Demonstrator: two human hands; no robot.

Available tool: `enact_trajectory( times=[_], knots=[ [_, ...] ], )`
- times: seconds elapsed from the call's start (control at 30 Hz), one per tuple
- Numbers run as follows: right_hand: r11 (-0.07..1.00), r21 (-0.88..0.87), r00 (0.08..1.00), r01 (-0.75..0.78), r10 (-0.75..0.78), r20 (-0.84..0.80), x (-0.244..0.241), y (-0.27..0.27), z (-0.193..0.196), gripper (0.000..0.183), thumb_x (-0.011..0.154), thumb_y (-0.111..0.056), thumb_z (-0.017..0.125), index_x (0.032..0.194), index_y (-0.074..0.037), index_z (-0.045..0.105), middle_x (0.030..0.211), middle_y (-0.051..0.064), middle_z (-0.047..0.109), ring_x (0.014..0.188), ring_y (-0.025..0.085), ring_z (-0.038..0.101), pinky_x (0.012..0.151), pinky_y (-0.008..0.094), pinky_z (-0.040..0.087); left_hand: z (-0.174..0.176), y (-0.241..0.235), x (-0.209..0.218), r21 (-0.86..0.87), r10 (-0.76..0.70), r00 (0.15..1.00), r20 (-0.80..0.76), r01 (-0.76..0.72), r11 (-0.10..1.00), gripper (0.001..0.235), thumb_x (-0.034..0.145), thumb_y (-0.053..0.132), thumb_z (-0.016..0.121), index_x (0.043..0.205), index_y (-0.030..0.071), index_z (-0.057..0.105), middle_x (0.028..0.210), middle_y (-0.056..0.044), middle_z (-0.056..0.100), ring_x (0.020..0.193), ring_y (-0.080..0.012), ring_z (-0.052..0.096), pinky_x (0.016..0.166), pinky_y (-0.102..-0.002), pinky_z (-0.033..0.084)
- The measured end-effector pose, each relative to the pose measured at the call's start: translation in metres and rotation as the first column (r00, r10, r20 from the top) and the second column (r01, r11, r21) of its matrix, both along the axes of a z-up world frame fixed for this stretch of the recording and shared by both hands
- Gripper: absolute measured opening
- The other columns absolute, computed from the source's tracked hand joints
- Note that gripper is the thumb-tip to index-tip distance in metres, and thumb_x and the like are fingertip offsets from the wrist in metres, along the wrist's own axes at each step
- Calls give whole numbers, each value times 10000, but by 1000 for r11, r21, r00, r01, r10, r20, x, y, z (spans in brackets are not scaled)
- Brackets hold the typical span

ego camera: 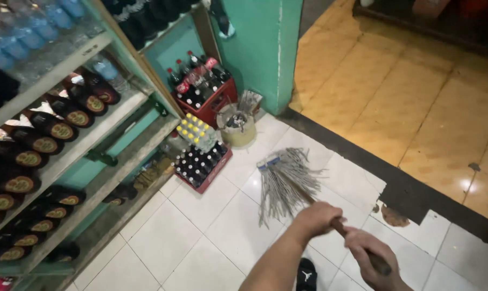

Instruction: Mopping the floor in a storage area filled with drink crates.

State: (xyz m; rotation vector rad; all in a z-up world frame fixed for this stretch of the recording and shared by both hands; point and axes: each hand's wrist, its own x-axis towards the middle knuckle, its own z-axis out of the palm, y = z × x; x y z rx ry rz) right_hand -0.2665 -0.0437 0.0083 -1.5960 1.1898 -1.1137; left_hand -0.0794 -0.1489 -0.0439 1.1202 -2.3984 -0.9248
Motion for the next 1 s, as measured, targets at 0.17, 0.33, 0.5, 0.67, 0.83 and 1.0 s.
enact_trajectory(
  times=[0.17,0.33,0.5,0.67,0.83,1.0],
  knots=[
    [947,-232,975,-221,207,-85,3,-41,-3,38,833,-46,714,818,-81,719,861,32,820,847,183,798,1061,451,601,-27,-29,9,-183,-23,999,-48,14,983,284,987,292,656,769,114,620,804,-70,721,866,-314,668,851,-407,526],
    [916,81,895,-392,400,-195,41,-63,-51,211,907,-210,723,713,-137,683,808,-21,716,775,127,671,872,300,595,-29,-29,17,224,269,884,383,-372,901,547,797,-31,793,1218,249,583,1336,1,399,1303,-271,286,1114,-363,359],
    [939,-157,948,-305,315,45,57,-81,-25,87,840,-84,761,814,-74,679,995,45,754,906,201,667,820,342,552,-131,-32,40,-35,379,872,310,-388,921,1105,590,-23,869,1577,211,432,1631,-157,359,1527,-464,244,1280,-516,209],
    [966,-54,967,-252,254,32,39,-43,35,171,904,-126,689,748,-73,645,783,23,656,767,193,590,743,326,507,-89,-23,30,19,354,910,214,-366,930,334,890,201,674,1211,122,719,1513,-139,583,1477,-466,393,1183,-520,363],
    [962,-74,963,-264,267,30,16,57,72,136,910,-103,691,791,-75,634,802,33,640,770,228,571,762,350,503,-60,32,-3,99,-73,970,231,51,994,184,819,283,815,753,111,802,789,-59,750,858,-276,628,1090,-406,404],
    [988,38,987,-150,147,70,-3,151,87,117,895,-55,712,784,-43,679,761,49,679,762,232,639,1144,474,471,-77,111,-37,-68,-254,962,103,262,963,317,814,368,823,681,98,722,738,-102,695,857,-330,641,1012,-421,476]
  ],
)
